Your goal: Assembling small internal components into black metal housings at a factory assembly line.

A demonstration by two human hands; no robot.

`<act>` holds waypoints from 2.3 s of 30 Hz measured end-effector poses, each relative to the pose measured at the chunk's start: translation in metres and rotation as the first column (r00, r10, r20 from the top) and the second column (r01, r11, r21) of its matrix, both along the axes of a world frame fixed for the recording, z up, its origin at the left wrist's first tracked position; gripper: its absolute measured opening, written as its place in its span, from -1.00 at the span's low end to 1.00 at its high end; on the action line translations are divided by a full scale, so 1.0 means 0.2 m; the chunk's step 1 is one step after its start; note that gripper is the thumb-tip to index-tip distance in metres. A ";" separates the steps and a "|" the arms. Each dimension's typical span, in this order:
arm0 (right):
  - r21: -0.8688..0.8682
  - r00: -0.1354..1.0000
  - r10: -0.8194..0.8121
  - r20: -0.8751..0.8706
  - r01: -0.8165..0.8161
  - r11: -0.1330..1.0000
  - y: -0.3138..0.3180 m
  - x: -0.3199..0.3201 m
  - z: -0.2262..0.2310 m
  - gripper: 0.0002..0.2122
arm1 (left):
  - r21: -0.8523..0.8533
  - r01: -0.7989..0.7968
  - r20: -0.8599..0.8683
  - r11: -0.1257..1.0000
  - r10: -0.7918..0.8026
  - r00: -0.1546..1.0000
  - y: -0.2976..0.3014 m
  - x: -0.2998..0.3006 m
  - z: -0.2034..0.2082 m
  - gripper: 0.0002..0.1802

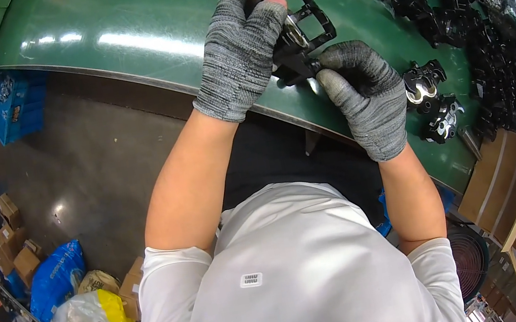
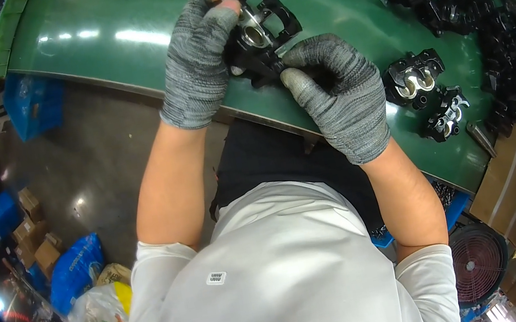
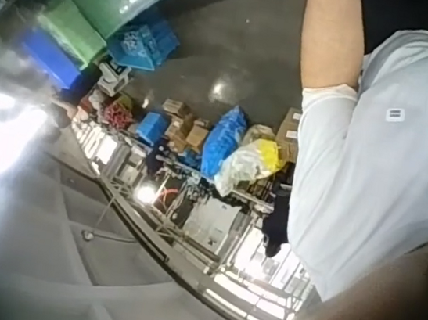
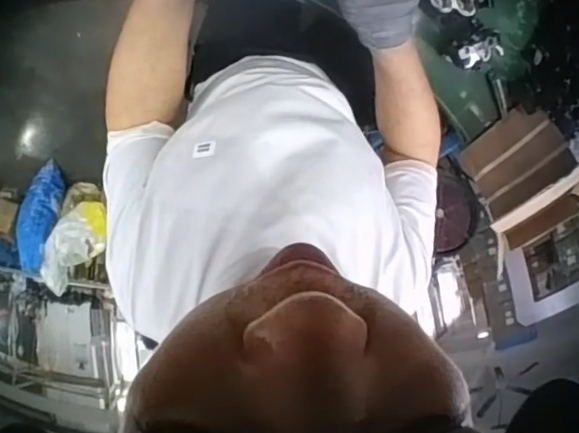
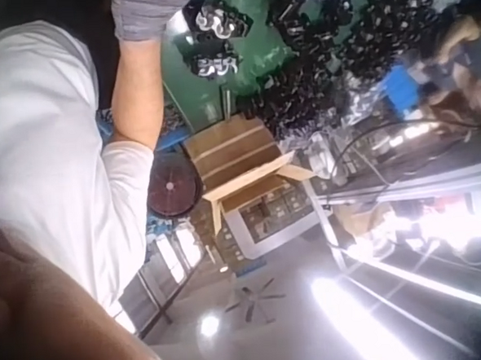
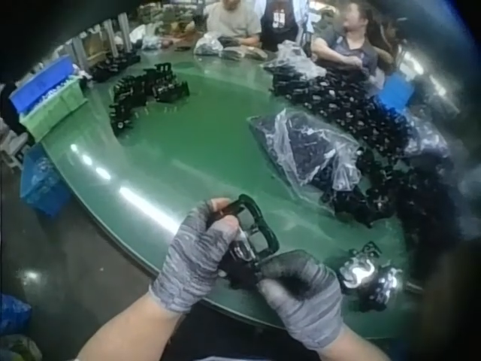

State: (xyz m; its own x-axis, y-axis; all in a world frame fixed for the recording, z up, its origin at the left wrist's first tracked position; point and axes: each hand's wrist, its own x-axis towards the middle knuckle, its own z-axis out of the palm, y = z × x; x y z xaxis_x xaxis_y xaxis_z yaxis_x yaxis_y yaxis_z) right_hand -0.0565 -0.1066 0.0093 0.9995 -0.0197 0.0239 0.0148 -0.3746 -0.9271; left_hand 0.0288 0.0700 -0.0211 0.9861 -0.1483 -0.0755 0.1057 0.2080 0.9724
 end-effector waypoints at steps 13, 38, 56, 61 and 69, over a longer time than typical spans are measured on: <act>-0.189 0.967 0.107 0.230 -0.063 0.980 -0.02 0.03 -0.04 -0.83 | 0.119 -0.028 0.028 0.992 0.025 0.999 -0.02 -0.03 0.03 -0.58; -0.424 0.903 0.341 0.262 -0.210 0.881 -0.07 0.05 0.00 -0.77 | 0.252 -0.138 0.220 0.958 0.082 0.972 -0.05 -0.03 0.01 -0.64; 0.031 0.994 0.103 0.040 -0.104 0.994 -0.05 -0.03 -0.02 -0.72 | 0.279 -0.114 0.156 0.954 0.072 0.985 -0.06 -0.03 0.04 -0.65; -0.359 0.925 0.281 0.254 -0.180 0.916 -0.07 0.00 -0.03 -0.72 | 0.258 -0.138 0.160 0.956 0.098 0.982 -0.06 -0.03 0.00 -0.64; -0.188 0.959 0.189 0.213 -0.150 0.971 -0.07 -0.04 0.01 -0.70 | -0.029 -0.036 -0.036 0.999 0.035 0.999 -0.02 0.00 0.04 -0.60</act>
